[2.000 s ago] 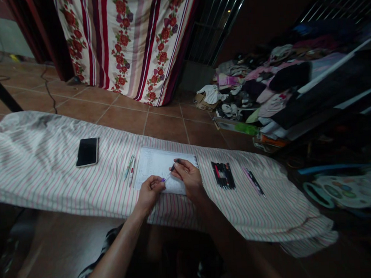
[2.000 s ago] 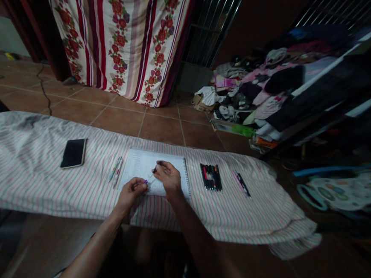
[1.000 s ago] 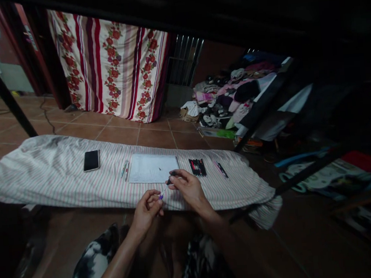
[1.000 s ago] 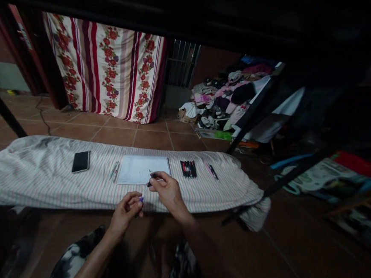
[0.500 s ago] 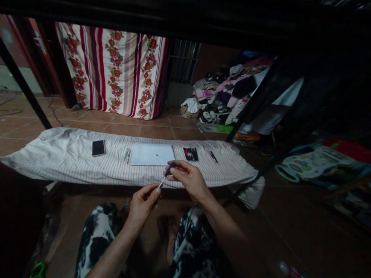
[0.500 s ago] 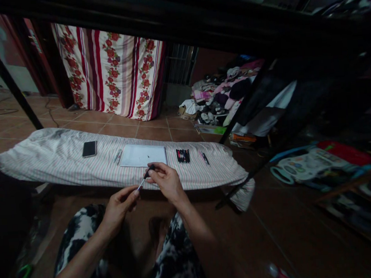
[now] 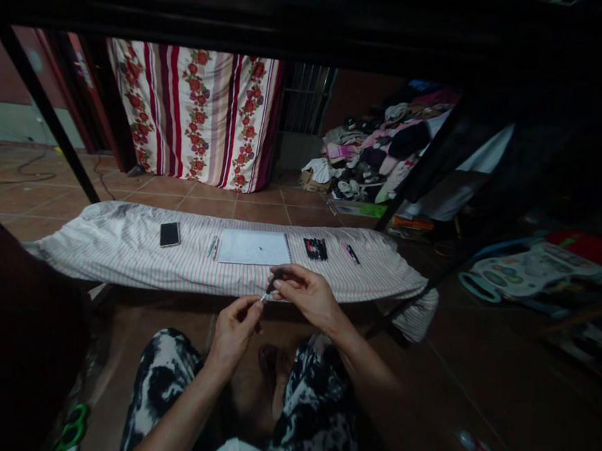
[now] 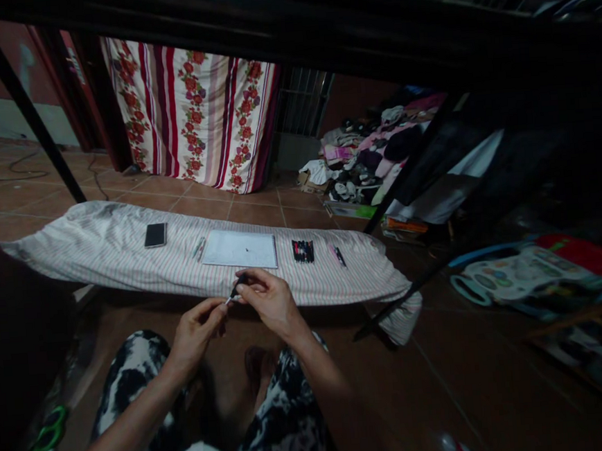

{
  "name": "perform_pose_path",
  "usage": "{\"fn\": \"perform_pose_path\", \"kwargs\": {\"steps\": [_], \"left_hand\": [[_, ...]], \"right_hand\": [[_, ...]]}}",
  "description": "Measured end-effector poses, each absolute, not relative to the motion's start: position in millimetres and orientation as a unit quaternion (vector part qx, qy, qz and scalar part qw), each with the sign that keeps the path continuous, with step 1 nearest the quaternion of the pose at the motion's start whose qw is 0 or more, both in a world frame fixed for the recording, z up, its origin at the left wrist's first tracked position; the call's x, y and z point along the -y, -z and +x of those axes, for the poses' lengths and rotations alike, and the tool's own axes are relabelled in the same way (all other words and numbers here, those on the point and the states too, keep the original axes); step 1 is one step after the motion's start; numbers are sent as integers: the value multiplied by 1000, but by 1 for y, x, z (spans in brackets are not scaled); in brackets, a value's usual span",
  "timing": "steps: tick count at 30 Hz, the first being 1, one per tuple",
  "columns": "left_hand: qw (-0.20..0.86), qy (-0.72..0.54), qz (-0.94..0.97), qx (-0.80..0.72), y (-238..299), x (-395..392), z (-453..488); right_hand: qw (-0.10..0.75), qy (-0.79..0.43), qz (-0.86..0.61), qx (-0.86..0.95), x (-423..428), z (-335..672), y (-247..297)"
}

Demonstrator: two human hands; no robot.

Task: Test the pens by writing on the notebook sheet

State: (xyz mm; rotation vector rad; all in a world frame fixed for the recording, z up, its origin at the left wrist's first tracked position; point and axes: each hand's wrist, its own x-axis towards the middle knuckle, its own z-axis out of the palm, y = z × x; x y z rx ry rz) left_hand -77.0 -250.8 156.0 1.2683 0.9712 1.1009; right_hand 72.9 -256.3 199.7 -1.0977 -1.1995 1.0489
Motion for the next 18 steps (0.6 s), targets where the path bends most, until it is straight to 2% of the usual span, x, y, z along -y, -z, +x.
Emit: {"fn": "perform_pose_path", "kwargs": {"steps": [6,14,18], "left_hand": [[557,-471,549,-409,-147,247,-69],[575,-458,576,-357,-147,245,-68],[550,-451,614,-343,-147,245,-74]], "right_hand": [[552,-455,-493,495,257,75,-198],[514,-402,-517,554,259,82,-186],[490,-383,-527,579,261,82,-185]]}}
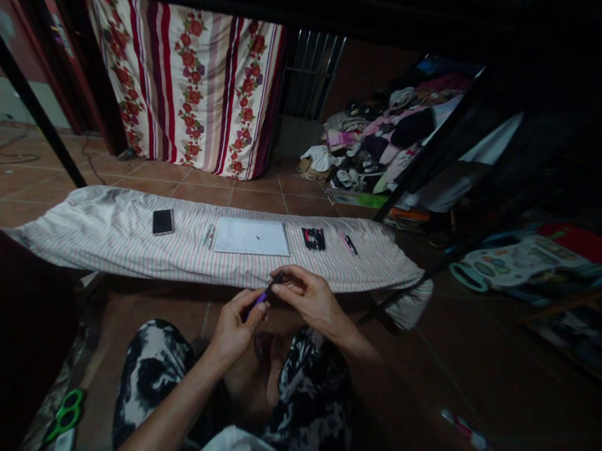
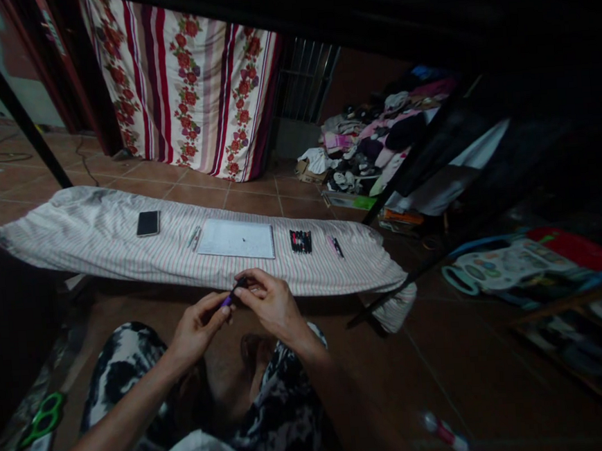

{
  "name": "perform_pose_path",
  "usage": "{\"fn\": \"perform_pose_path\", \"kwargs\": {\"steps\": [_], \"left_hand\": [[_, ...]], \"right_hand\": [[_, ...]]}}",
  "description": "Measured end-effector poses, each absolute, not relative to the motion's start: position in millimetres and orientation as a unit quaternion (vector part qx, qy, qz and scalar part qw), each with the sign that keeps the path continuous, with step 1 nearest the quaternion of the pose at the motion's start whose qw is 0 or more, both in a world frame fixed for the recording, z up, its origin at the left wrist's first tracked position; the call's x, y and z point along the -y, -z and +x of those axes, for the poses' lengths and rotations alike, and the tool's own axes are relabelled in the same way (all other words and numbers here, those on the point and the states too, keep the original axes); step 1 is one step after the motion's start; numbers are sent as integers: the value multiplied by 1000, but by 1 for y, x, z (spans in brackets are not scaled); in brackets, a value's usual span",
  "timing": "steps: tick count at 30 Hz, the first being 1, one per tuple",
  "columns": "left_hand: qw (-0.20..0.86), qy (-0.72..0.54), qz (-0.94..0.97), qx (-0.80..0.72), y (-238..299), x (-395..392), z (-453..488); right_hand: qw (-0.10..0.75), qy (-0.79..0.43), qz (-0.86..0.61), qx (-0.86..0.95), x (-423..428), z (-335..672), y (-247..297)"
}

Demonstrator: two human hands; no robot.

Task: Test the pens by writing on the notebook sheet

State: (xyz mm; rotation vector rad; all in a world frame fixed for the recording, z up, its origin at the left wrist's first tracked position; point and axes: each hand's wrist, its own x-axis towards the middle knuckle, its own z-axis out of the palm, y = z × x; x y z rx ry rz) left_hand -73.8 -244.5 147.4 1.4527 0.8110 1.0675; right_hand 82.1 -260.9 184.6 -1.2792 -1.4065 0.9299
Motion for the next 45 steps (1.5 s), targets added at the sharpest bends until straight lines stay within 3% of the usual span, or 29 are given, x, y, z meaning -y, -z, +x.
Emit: {"fn": "perform_pose_path", "kwargs": {"steps": [8,13,21,30,37,42,45], "left_hand": [[473,-433,691,-333,-136,244,-86],[470,-404,708,-338,-139,249,-93],[449,-376,741,-329,-150,261,-99],[389,-355,788,-319,-158,271,-105],[302,-373,825,-299,-153,276,-109],[169,-407,850,-287,-158,282,-108],[99,-436,851,-276,-163,284,-106]], "right_hand": [[383,-327,-556,661,267,86,-200],[293,-203,-501,789,271,94,-216],[58,-15,-437,897,286,91,-248],[24,34,-398,916,295,82,-254],[36,-27,-446,894,297,77,-248],[38,-176,-555,812,297,72,-246],[57,-326,-615,716,299,72,-237]]}}
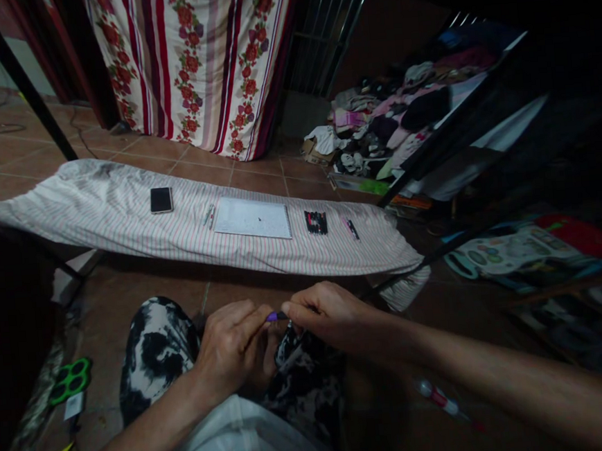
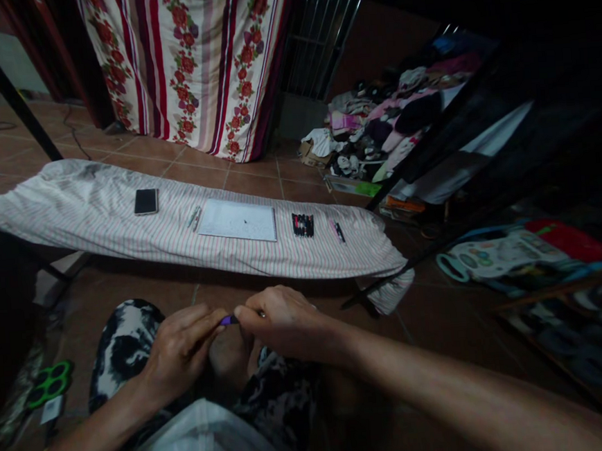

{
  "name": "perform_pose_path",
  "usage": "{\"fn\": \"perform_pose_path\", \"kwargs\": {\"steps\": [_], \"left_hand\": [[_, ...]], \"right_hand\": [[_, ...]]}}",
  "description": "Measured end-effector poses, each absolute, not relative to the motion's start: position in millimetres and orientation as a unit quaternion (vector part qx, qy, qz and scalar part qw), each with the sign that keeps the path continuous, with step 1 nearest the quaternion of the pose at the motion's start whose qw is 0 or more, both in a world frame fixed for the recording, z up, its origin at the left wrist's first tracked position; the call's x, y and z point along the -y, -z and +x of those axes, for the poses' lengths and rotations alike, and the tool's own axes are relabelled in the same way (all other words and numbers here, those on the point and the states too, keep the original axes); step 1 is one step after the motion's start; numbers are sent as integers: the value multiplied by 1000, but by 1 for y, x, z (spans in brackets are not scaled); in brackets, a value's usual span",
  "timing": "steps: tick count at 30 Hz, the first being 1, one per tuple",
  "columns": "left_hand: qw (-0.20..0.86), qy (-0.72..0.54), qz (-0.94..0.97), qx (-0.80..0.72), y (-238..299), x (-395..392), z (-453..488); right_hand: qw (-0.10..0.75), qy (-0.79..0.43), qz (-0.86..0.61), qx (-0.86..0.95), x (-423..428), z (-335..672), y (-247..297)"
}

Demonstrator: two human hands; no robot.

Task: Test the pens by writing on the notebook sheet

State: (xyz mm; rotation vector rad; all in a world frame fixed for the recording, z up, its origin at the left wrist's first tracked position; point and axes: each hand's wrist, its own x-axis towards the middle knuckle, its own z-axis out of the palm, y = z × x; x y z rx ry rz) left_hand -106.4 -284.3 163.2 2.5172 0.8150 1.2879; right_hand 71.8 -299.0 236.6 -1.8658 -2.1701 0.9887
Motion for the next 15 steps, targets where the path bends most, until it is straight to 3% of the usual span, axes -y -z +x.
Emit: {"fn": "perform_pose_path", "kwargs": {"steps": [4,7,12,15], "left_hand": [[41,-465,845,-263,-165,289,-104],[54,-452,846,-277,-158,292,-102],[260,-368,836,-313,-137,289,-100],[345,-378,784,-352,-129,284,-98]], "right_hand": [[86,-544,-632,545,302,75,-218],[94,-601,-628,486,300,76,-209],[45,-418,-647,636,290,70,-218],[60,-322,-628,706,289,64,-226]]}}
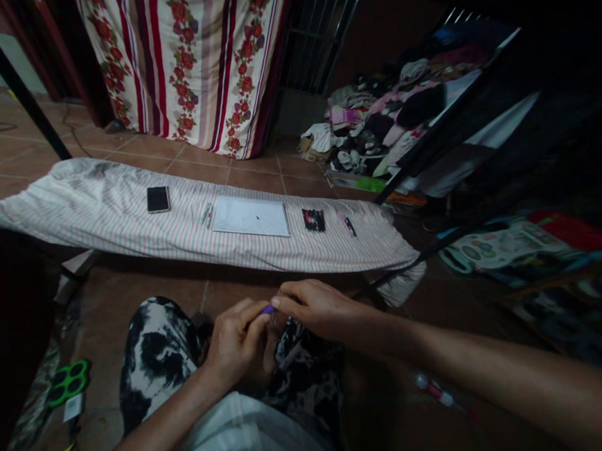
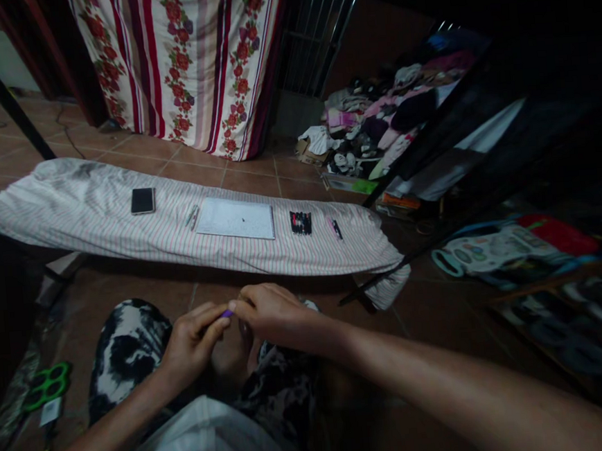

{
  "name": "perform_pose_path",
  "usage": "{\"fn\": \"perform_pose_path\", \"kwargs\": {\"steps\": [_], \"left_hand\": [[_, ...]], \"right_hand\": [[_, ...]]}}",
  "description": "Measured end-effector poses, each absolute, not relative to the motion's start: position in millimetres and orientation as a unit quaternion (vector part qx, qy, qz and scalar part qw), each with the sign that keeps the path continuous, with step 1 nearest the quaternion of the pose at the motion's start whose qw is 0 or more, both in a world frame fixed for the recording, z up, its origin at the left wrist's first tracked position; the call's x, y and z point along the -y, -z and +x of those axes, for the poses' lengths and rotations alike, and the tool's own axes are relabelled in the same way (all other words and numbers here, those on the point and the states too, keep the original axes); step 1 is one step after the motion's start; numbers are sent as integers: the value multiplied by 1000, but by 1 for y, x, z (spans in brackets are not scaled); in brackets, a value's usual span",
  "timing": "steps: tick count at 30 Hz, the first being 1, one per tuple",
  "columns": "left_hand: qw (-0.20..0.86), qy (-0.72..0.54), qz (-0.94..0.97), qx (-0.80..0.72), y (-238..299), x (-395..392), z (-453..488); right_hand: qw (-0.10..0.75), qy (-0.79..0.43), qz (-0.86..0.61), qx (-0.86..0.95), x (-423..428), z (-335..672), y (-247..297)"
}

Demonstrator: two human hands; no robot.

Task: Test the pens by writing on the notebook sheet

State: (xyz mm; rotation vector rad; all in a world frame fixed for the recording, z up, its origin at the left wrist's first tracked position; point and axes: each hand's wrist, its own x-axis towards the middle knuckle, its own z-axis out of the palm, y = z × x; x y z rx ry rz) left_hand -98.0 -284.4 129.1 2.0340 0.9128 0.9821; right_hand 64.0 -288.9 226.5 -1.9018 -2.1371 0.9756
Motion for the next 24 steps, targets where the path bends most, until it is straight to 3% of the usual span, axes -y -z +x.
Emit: {"fn": "perform_pose_path", "kwargs": {"steps": [5,11,14,16,21,24], "left_hand": [[427,-381,738,-357,-129,281,-98],[523,-402,669,-344,-136,279,-101],[560,-398,645,-333,-141,280,-101],[560,-400,645,-333,-143,282,-100],[502,-435,656,-359,-147,287,-95],[510,-446,641,-361,-149,286,-93]], "right_hand": [[116,-320,-607,718,290,62,-232],[168,-544,-545,616,284,70,-227],[195,-584,-521,591,284,72,-225],[202,-536,-536,620,286,71,-222],[233,-284,-629,685,291,64,-215],[233,-257,-637,689,290,62,-213]]}}
